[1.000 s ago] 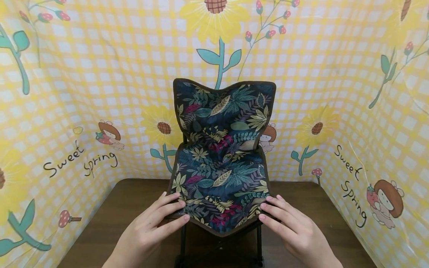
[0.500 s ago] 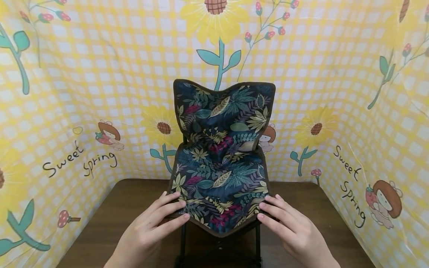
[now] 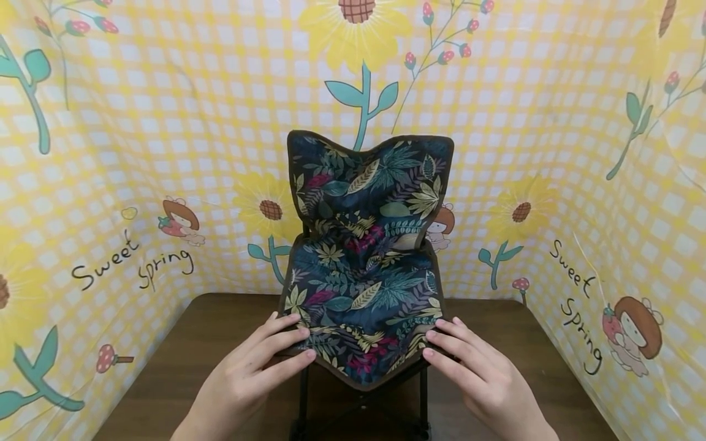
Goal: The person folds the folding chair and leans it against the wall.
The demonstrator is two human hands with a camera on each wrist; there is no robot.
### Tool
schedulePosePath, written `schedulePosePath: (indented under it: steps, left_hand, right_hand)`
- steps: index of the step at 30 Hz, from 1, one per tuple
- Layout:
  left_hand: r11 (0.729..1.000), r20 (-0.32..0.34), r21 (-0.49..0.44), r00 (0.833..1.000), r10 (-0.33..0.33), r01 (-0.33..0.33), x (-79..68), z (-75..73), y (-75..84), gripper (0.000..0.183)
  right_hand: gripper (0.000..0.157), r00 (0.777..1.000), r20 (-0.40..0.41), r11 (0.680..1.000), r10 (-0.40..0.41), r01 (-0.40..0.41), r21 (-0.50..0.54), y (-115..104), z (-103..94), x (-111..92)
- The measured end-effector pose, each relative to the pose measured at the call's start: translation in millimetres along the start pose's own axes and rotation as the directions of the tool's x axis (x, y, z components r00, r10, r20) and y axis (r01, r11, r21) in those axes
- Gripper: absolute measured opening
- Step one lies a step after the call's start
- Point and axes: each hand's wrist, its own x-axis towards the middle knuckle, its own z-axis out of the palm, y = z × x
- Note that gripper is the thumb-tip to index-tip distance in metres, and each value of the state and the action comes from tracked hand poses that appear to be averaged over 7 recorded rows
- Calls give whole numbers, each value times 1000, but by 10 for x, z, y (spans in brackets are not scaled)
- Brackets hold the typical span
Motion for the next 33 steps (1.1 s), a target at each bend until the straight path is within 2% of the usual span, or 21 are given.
schedulePosePath:
  steps: [12,33]
  left_hand:
    - [1000,14,-2,1000,3,-3,66,-13,-5,31]
    - [1000,7,-7,1000,9,-9,138,-35,-11,30]
  right_hand:
    - [34,999,23,998,49,-48,-47,-6,-26,4]
    - [33,999,1,998,54,-54,-30,-18,-19,99]
